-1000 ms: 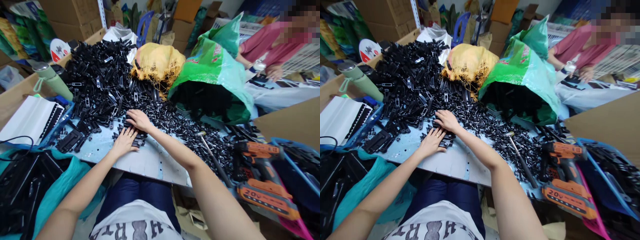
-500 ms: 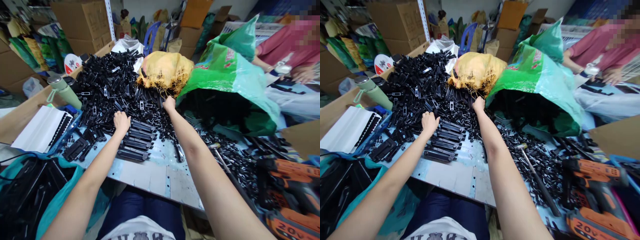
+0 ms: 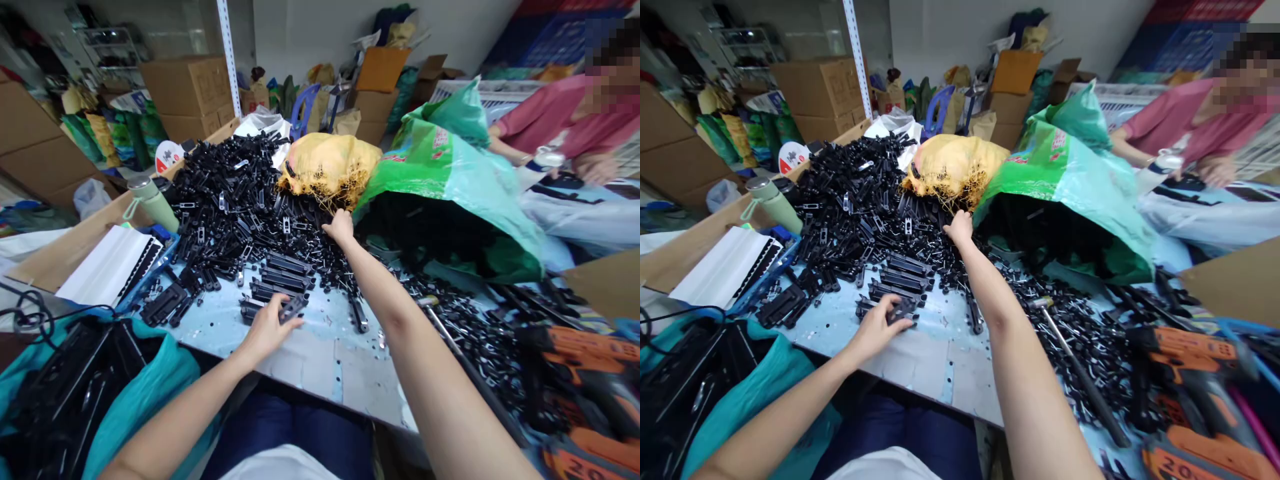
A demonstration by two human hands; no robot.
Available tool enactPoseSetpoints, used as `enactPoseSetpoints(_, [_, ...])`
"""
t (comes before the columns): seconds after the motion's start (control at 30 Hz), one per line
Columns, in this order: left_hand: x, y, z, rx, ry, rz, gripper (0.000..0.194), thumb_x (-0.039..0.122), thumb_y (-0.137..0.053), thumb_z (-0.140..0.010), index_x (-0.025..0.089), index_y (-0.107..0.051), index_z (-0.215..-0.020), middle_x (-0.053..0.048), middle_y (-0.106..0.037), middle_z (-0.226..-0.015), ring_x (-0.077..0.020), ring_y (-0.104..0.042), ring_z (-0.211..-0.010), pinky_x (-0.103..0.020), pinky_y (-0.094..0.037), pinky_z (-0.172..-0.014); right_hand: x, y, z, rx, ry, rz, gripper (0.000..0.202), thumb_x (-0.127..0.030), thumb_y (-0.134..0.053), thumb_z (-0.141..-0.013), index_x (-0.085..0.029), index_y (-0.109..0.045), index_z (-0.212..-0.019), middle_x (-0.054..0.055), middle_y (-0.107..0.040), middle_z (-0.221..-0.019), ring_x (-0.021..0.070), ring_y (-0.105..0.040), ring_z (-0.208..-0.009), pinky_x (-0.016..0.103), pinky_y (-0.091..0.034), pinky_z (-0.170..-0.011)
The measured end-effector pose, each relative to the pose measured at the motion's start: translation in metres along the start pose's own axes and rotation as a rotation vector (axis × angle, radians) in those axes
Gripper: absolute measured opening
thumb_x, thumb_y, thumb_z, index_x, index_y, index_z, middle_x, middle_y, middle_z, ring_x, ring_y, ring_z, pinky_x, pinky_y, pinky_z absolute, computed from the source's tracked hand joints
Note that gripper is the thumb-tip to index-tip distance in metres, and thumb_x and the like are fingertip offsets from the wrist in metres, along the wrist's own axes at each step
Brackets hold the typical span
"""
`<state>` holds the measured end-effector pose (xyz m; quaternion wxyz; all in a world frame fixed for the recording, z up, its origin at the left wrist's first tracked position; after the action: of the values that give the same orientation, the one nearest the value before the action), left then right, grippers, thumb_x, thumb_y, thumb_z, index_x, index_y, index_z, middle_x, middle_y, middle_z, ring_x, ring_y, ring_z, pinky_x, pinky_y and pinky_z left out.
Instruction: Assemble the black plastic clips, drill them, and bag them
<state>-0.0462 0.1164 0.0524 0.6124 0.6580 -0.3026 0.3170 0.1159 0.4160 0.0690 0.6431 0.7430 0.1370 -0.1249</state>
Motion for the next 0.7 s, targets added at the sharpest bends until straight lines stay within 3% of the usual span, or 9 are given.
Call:
enactPoseSetpoints(0.07, [-0.003, -0.018, 0.027, -0.102, -0.043, -0.009, 0.026, 0.035, -0.058, -0.079, 0.021, -0.054, -0.101, -0.003, -0.065, -0.088, -0.0177, -0.063, -0.08, -0.028, -0.049, -0.071, -0.006, 0.013, 0.02, -0.008, 0.127, 0.066, 0.052, -0.017, -0.06, -0.073, -0.003, -0.041, -0.119, 0.022, -0.052, -0.114, 0.0285, -0.054, -0.104, 0.037, -0.043, -0.087])
enactPoseSetpoints(0.13, [-0.01, -0.027, 0.044, -0.112, -0.075, -0.008, 0.02, 0.031, -0.053, -0.082, 0.02, -0.055, -0.099, -0.005, -0.064, -0.095, -0.0181, -0.062, -0.087, -0.03, -0.049, -0.077, -0.009, 0.026, 0.054, 0.005, 0.291, 0.117, 0.051, -0.01, -0.052, -0.075, -0.002, -0.038, -0.123, 0.022, -0.056, -0.111, 0.0284, -0.055, -0.103, 0.038, -0.044, -0.086])
enactPoseSetpoints(0.23, [-0.023, -0.027, 0.056, -0.054, -0.104, 0.001, 0.022, 0.03, -0.048, -0.085, 0.019, -0.056, -0.103, -0.008, -0.062, -0.103, -0.0188, -0.061, -0.095, -0.032, -0.049, -0.083, -0.002, 0.042, 0.134, 0.076, 0.565, 0.118, 0.055, -0.008, -0.044, -0.079, -0.003, -0.034, -0.132, 0.023, -0.048, -0.128, 0.0283, -0.046, -0.118, 0.041, -0.04, -0.095])
enactPoseSetpoints(0.3, [-0.029, -0.024, 0.06, -0.022, -0.112, 0.004, 0.024, 0.03, -0.045, -0.087, 0.018, -0.056, -0.106, -0.008, -0.061, -0.104, -0.0188, -0.059, -0.099, -0.033, -0.048, -0.087, 0.013, 0.041, 0.2, 0.056, 0.742, 0.113, 0.053, -0.008, -0.037, -0.083, -0.009, -0.034, -0.136, 0.018, -0.042, -0.136, 0.0256, -0.04, -0.125, 0.043, -0.037, -0.1])
enactPoseSetpoints(0.4, [-0.037, -0.02, 0.067, -0.001, -0.094, -0.007, 0.026, 0.029, -0.042, -0.089, 0.017, -0.056, -0.108, -0.008, -0.061, -0.105, -0.0186, -0.057, -0.102, -0.034, -0.046, -0.091, 0.041, 0.028, 0.299, -0.131, 0.971, 0.152, 0.052, -0.006, -0.03, -0.087, -0.02, -0.037, -0.137, 0.008, -0.042, -0.139, 0.0208, -0.039, -0.127, 0.044, -0.033, -0.104])
enactPoseSetpoints(0.5, [-0.041, -0.024, 0.072, -0.02, -0.068, -0.012, 0.026, 0.029, -0.042, -0.089, 0.017, -0.056, -0.109, -0.008, -0.06, -0.105, -0.019, -0.056, -0.102, -0.034, -0.046, -0.091, 0.057, 0.023, 0.372, -0.326, 1.112, 0.169, 0.046, -0.016, -0.037, -0.09, -0.021, -0.039, -0.136, 0.006, -0.039, -0.141, 0.0198, -0.036, -0.13, 0.044, -0.027, -0.109])
enactPoseSetpoints(0.6, [-0.038, -0.031, 0.077, -0.046, -0.077, -0.007, 0.027, 0.029, -0.044, -0.089, 0.017, -0.056, -0.11, -0.008, -0.06, -0.104, -0.0197, -0.057, -0.101, -0.036, -0.046, -0.09, 0.05, 0.028, 0.402, -0.359, 1.137, 0.123, 0.049, -0.034, -0.043, -0.091, -0.015, -0.038, -0.137, 0.01, -0.039, -0.141, 0.0207, -0.032, -0.132, 0.042, -0.025, -0.11])
enactPoseSetpoints(0.7, [-0.031, -0.036, 0.08, -0.045, -0.1, 0.008, 0.029, 0.029, -0.043, -0.089, 0.016, -0.056, -0.111, -0.009, -0.06, -0.106, -0.0204, -0.057, -0.101, -0.037, -0.046, -0.091, 0.037, 0.023, 0.384, -0.243, 0.903, 0.113, 0.056, -0.042, -0.046, -0.089, -0.014, -0.038, -0.137, 0.015, -0.038, -0.141, 0.0265, -0.031, -0.132, 0.045, -0.027, -0.107])
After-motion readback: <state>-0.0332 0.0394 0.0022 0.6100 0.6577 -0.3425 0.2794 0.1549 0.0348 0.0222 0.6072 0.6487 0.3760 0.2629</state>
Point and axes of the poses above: each hand's wrist, its own z-axis away from the middle knuckle, its own y-axis out of the back of the hand, x = y × z, the point moved 9 cm from there along -z, towards the middle knuckle
